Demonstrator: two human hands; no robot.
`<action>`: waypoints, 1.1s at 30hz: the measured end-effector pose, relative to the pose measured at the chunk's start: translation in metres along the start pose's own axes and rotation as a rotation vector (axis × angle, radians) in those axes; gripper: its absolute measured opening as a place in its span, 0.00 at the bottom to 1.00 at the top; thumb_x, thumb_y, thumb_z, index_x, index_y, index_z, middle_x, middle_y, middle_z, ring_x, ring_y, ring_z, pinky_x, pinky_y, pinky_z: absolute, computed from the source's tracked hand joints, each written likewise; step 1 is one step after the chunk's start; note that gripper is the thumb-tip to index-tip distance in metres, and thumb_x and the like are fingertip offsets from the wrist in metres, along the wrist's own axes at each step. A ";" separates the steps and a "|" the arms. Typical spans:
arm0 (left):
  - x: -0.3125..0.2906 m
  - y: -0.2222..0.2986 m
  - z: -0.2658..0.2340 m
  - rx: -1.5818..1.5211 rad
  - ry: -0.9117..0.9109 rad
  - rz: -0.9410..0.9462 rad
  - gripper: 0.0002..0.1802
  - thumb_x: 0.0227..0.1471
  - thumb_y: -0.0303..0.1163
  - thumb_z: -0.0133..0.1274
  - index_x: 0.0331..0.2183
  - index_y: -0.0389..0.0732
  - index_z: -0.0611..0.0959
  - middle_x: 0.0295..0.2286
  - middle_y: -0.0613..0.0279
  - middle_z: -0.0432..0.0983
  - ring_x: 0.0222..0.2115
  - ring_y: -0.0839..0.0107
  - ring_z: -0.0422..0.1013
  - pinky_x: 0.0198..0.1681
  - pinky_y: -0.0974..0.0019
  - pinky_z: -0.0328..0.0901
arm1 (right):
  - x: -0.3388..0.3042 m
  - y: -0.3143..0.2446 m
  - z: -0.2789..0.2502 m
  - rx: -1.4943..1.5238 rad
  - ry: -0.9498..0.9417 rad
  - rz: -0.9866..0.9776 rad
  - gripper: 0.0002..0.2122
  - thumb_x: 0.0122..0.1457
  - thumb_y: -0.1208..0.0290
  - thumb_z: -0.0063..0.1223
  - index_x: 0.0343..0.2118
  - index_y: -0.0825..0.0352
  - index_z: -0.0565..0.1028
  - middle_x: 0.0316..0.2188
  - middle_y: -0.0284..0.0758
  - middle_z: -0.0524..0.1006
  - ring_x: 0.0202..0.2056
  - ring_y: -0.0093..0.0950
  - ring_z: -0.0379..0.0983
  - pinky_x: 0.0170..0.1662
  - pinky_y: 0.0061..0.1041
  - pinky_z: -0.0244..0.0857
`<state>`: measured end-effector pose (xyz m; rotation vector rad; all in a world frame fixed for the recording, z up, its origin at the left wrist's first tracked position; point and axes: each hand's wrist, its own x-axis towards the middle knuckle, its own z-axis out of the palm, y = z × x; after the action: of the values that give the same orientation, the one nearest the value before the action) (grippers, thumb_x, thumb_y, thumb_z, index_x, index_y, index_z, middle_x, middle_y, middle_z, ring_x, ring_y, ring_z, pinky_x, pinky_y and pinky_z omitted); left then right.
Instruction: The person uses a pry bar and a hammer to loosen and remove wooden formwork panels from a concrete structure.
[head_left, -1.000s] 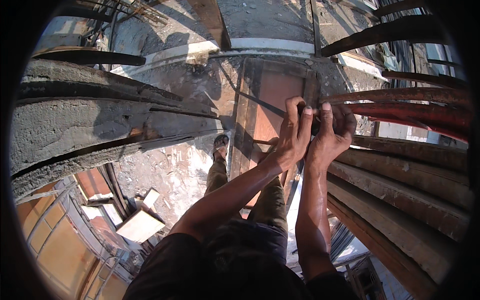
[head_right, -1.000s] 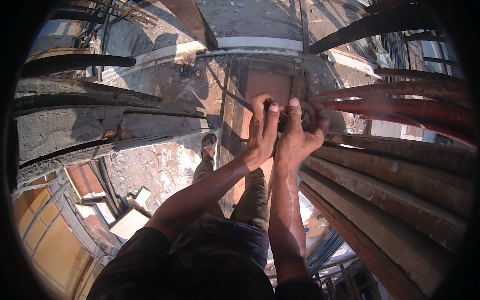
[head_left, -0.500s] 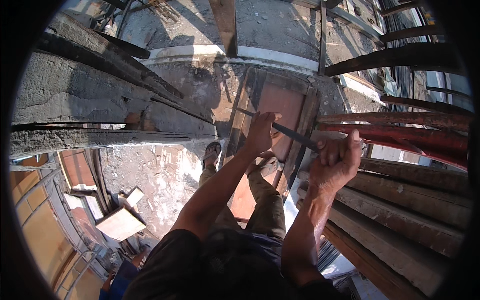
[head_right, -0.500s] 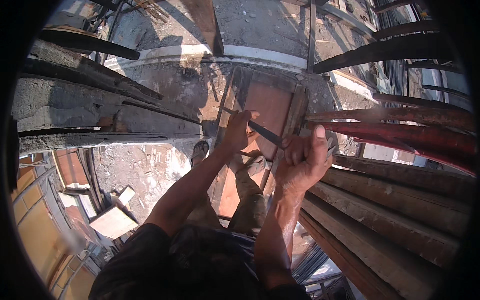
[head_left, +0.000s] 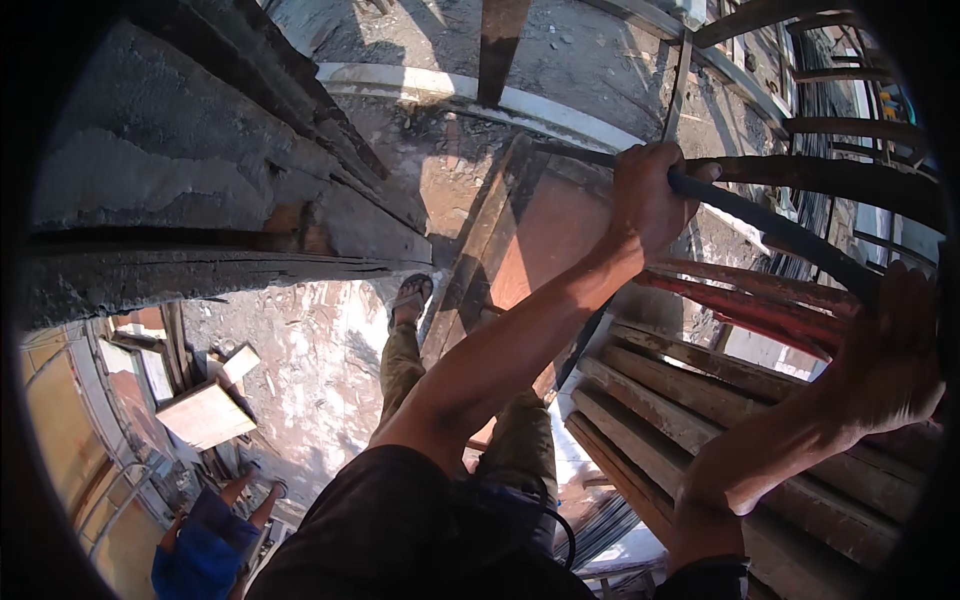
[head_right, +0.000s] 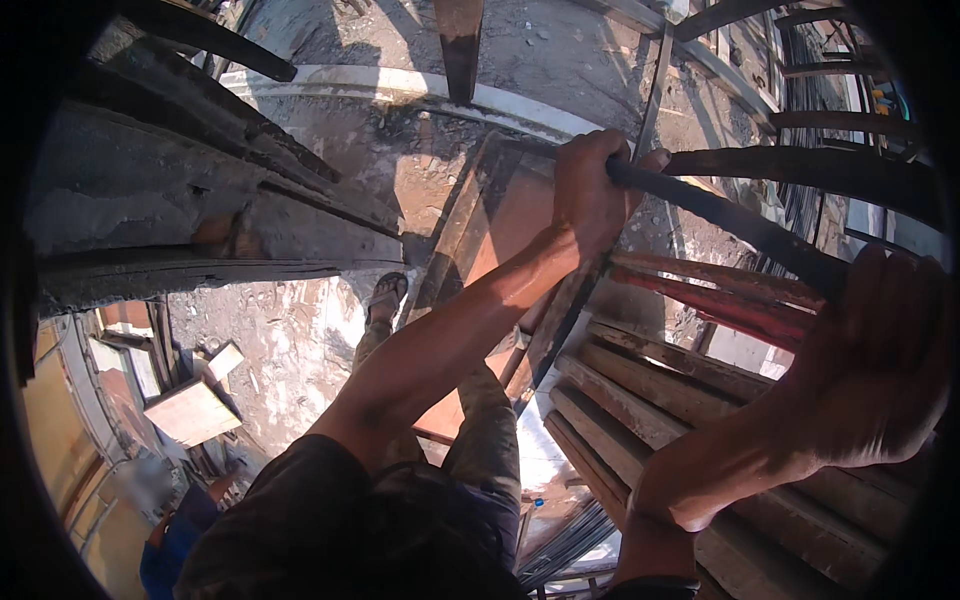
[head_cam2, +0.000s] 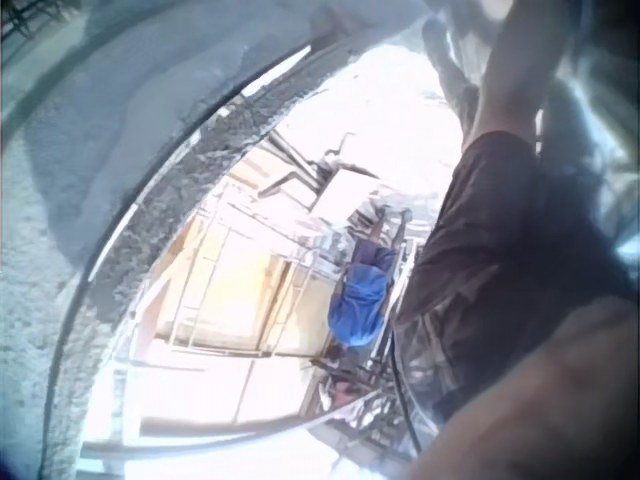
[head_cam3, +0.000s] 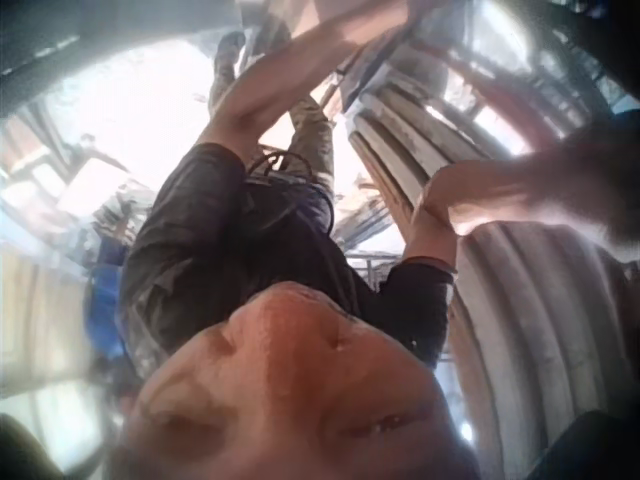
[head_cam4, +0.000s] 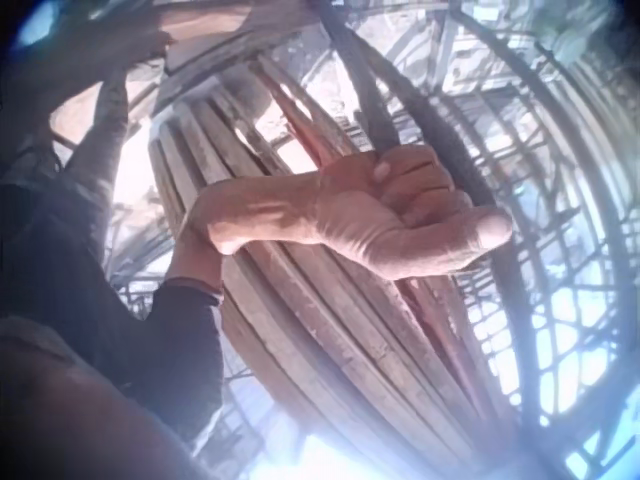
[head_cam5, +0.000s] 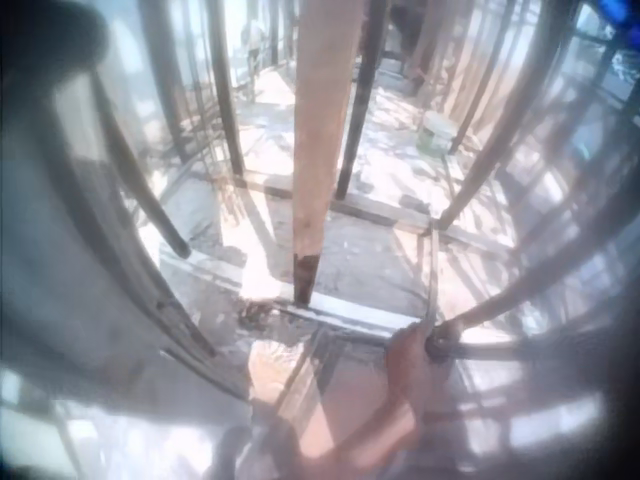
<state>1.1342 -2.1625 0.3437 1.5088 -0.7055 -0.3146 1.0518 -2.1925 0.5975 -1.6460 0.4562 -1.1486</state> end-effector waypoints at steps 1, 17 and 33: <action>0.006 -0.002 0.004 0.012 0.037 -0.015 0.23 0.47 0.38 0.67 0.16 0.36 0.72 0.14 0.50 0.64 0.16 0.51 0.62 0.24 0.53 0.57 | 0.006 0.007 -0.001 -0.078 -0.060 -0.034 0.27 0.67 0.53 0.45 0.13 0.55 0.50 0.10 0.20 0.47 0.12 0.16 0.43 0.16 0.19 0.42; -0.016 -0.159 -0.017 0.243 -0.231 -0.072 0.14 0.51 0.34 0.60 0.19 0.37 0.78 0.21 0.47 0.73 0.28 0.46 0.70 0.35 0.49 0.64 | -0.080 0.154 0.048 -0.017 0.504 0.271 0.16 0.58 0.66 0.64 0.19 0.62 0.68 0.12 0.24 0.62 0.14 0.15 0.55 0.19 0.19 0.51; -0.021 -0.139 -0.026 0.436 -0.156 0.013 0.32 0.48 0.37 0.62 0.54 0.39 0.72 0.46 0.44 0.74 0.48 0.45 0.70 0.50 0.47 0.65 | -0.018 0.205 0.057 -0.174 0.568 0.264 0.09 0.58 0.70 0.63 0.28 0.70 0.78 0.17 0.25 0.71 0.19 0.15 0.66 0.22 0.17 0.58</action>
<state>1.1660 -2.1388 0.2063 1.9051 -0.9505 -0.2819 1.1399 -2.2301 0.4066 -1.3302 1.1266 -1.3943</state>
